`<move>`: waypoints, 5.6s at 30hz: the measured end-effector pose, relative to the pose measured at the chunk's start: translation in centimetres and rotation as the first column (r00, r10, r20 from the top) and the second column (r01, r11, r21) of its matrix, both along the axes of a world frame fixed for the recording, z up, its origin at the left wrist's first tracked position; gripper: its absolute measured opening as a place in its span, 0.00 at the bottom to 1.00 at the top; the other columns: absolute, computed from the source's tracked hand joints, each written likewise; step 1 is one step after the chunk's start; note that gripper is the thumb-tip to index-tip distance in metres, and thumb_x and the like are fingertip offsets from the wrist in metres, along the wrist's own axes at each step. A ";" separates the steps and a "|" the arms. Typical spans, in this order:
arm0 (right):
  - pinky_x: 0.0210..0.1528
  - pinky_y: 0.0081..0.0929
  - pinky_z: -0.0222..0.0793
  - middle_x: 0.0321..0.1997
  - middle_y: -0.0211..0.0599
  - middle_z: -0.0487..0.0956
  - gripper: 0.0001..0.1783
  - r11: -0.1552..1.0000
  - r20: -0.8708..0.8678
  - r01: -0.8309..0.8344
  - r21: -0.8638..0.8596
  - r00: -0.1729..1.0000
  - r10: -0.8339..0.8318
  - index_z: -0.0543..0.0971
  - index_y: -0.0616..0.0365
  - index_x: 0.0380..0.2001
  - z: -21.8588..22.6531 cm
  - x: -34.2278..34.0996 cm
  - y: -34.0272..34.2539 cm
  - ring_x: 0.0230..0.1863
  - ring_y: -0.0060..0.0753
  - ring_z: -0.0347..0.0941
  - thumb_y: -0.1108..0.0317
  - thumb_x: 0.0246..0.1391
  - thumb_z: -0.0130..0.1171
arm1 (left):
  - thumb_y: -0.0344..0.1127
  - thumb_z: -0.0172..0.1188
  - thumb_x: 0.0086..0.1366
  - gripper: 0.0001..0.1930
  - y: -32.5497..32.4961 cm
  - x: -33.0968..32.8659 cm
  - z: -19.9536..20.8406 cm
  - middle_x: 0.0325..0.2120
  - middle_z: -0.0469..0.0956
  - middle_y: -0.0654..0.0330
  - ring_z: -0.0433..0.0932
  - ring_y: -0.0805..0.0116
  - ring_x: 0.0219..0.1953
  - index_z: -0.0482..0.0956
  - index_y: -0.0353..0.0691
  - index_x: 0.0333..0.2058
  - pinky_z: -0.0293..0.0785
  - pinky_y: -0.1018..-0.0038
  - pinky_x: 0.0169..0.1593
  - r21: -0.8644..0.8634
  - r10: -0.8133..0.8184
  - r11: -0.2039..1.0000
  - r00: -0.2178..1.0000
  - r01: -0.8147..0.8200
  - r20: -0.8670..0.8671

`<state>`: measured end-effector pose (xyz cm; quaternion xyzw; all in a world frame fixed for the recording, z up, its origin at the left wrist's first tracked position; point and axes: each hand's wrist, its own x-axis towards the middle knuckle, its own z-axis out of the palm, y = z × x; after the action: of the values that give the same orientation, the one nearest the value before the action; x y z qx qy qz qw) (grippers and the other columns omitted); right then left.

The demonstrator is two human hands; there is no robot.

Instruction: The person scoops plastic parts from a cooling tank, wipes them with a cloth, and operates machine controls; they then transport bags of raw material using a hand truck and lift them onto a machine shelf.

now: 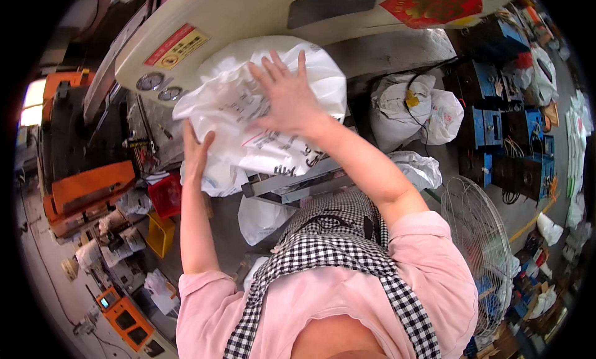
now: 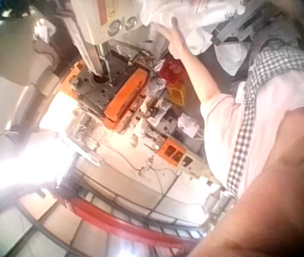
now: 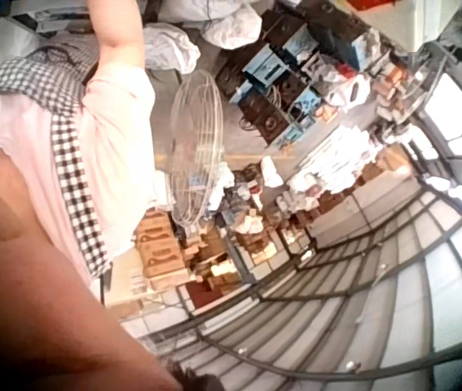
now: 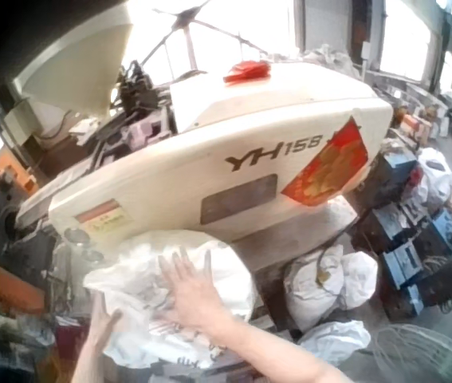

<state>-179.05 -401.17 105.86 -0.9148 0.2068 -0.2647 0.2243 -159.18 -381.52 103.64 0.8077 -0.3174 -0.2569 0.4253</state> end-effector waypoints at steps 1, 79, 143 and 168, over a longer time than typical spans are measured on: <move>0.63 0.60 0.24 0.60 0.49 0.59 0.51 1.000 -0.053 -0.027 0.003 0.998 0.028 0.64 0.58 0.53 -0.7 0.8 0.0 0.67 0.48 0.42 0.35 0.27 0.62 | 0.50 0.61 0.53 0.36 1.0 -0.8 -0.6 0.47 0.67 0.52 0.69 0.67 0.47 0.60 0.30 0.52 0.67 0.71 0.50 0.061 0.114 0.992 0.991 -0.110 -0.069; 0.62 0.54 0.45 0.57 0.50 0.60 0.22 0.894 0.470 -0.340 -0.291 0.763 0.444 0.63 0.60 0.48 -4.3 -0.1 25.6 0.61 0.58 0.52 0.71 0.50 0.53 | 0.36 0.56 0.58 0.13 51.0 -27.3 -19.4 0.13 0.73 0.59 0.74 0.71 0.14 0.69 0.34 0.20 0.72 0.75 0.18 0.551 0.926 0.377 0.323 -0.744 -0.197; 0.43 0.42 0.71 0.47 0.63 0.70 0.46 0.583 -0.520 0.068 0.810 -0.378 0.766 0.65 0.73 0.49 -63.3 1.0 135.7 0.43 0.55 0.73 0.37 0.42 0.55 | 0.39 0.50 0.62 0.19 127.7 -47.4 -59.9 0.39 0.75 0.52 0.75 0.57 0.40 0.69 0.29 0.46 0.73 0.61 0.44 0.544 0.059 -0.251 -0.574 -0.800 -0.817; 0.33 0.36 0.68 0.20 0.55 0.74 0.28 0.429 -0.385 -0.088 0.899 0.305 0.871 0.73 0.76 0.19 -49.4 2.0 102.6 0.24 0.45 0.73 0.55 0.52 0.45 | 0.40 0.58 0.56 0.19 115.0 -26.9 -44.5 0.27 0.77 0.55 0.74 0.71 0.26 0.75 0.25 0.36 0.69 0.73 0.28 0.486 0.787 0.582 0.302 -0.652 -0.538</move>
<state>-177.06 -298.55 56.43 -0.7433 0.0450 0.4154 0.5225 -186.05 -266.48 59.11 0.7288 0.2940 -0.3538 0.5071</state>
